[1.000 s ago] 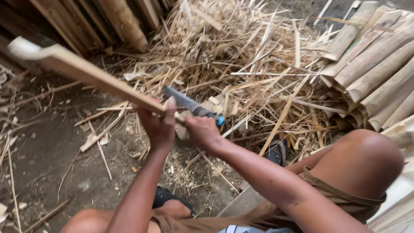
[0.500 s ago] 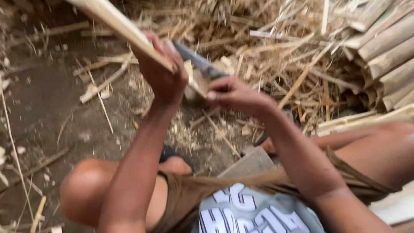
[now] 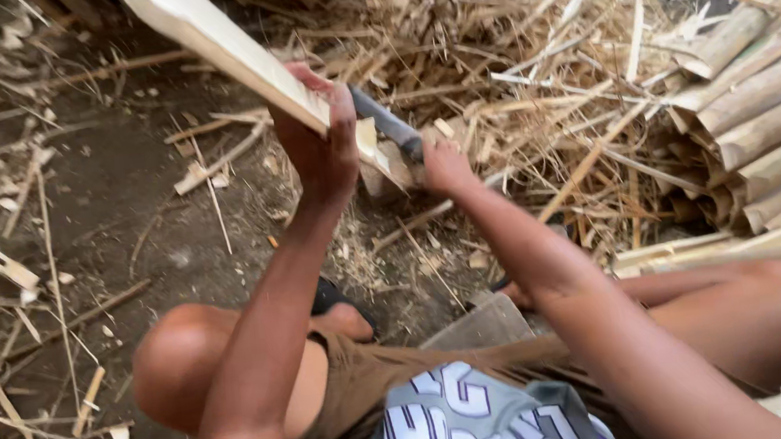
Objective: The person sits on the ground and uses a knife to shave and shape a piece of bamboo. They repeatedly scrape the surface, rotate the piece, and remove thin strips of material, then place the finished piece aside and pick up another.
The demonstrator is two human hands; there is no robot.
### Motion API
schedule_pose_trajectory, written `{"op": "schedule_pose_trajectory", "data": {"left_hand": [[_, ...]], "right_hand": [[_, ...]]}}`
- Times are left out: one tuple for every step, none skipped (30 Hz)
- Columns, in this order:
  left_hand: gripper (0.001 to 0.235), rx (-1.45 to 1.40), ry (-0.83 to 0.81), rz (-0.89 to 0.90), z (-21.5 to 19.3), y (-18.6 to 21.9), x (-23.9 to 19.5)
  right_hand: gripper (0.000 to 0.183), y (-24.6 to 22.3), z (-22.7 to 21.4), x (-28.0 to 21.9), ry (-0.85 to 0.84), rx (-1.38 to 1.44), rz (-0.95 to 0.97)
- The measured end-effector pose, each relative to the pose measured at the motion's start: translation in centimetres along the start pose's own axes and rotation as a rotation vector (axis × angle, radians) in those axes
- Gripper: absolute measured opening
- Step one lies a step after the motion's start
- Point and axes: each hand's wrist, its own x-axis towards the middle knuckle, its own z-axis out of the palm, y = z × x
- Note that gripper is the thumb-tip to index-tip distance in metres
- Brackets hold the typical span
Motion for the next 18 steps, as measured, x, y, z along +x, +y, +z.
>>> {"op": "schedule_pose_trajectory", "data": {"left_hand": [[0.040, 0.028, 0.028, 0.097, 0.2, 1.1, 0.7], [0.046, 0.059, 0.056, 0.192, 0.2, 2.4, 1.4], [0.053, 0.088, 0.082, 0.288, 0.1, 3.6, 2.5], [0.055, 0.038, 0.106, 0.297, -0.3, 4.7, 3.1], [0.058, -0.012, 0.129, 0.306, -0.9, 5.7, 3.6], [0.055, -0.051, 0.152, 0.311, -1.2, 6.5, 4.5], [0.052, -0.064, 0.181, 0.273, -1.6, 7.3, 5.0], [0.048, -0.090, 0.209, 0.250, -1.6, 7.9, 5.9], [0.043, -0.092, 0.240, 0.182, -1.9, 8.6, 6.0], [0.038, -0.090, 0.262, 0.101, -2.1, 9.3, 5.4], [0.034, -0.083, 0.216, 0.134, -2.0, 9.5, 4.8], [0.031, -0.081, 0.163, 0.170, -1.7, 9.6, 4.4], [0.031, -0.074, 0.142, 0.188, -1.3, 9.4, 4.1], [0.032, -0.075, 0.120, 0.219, -0.8, 9.1, 4.2], [0.035, -0.068, 0.131, 0.230, -0.1, 8.6, 4.2], [0.040, -0.061, 0.141, 0.234, 0.2, 8.3, 3.9], [0.040, -0.054, 0.114, 0.238, 0.1, 8.1, 3.5], [0.040, -0.049, 0.087, 0.245, -0.1, 7.9, 3.2]], "right_hand": [[0.078, 0.5, 1.8, 0.1, -0.080, 0.030, 0.062], [0.069, 1.0, 2.8, 0.2, -0.054, 0.078, 0.043], [0.060, 1.0, 3.0, 1.0, -0.028, 0.126, 0.024], [0.054, 0.9, 3.0, 0.8, -0.098, 0.301, 0.111], [0.049, 0.5, 2.3, 0.4, -0.169, 0.475, 0.199], [0.045, 0.3, 0.7, -0.5, -0.235, 0.645, 0.294], [0.045, -0.3, -0.8, -2.9, -0.267, 0.799, 0.306], [0.045, -1.0, -2.7, -5.8, -0.278, 0.953, 0.312], [0.045, -1.9, -4.9, -8.4, -0.288, 1.107, 0.315], [0.046, -3.0, -7.0, -10.6, -0.181, 1.156, 0.238], [0.047, -4.0, -9.1, -12.7, -0.073, 1.200, 0.160], [0.047, -4.8, -11.0, -14.7, 0.006, 1.145, 0.103], [0.048, -5.5, -12.6, -16.6, 0.083, 1.087, 0.047], [0.048, -6.0, -14.2, -17.8, 0.173, 1.023, -0.014], [0.048, -6.5, -15.4, -18.7, 0.219, 0.999, -0.100], [0.047, -6.9, -15.9, -19.9, 0.257, 0.974, -0.179], [0.047, -7.4, -16.2, -20.8, 0.295, 0.945, -0.258], [0.048, -7.9, -16.3, -21.3, 0.314, 0.902, -0.275]]}}
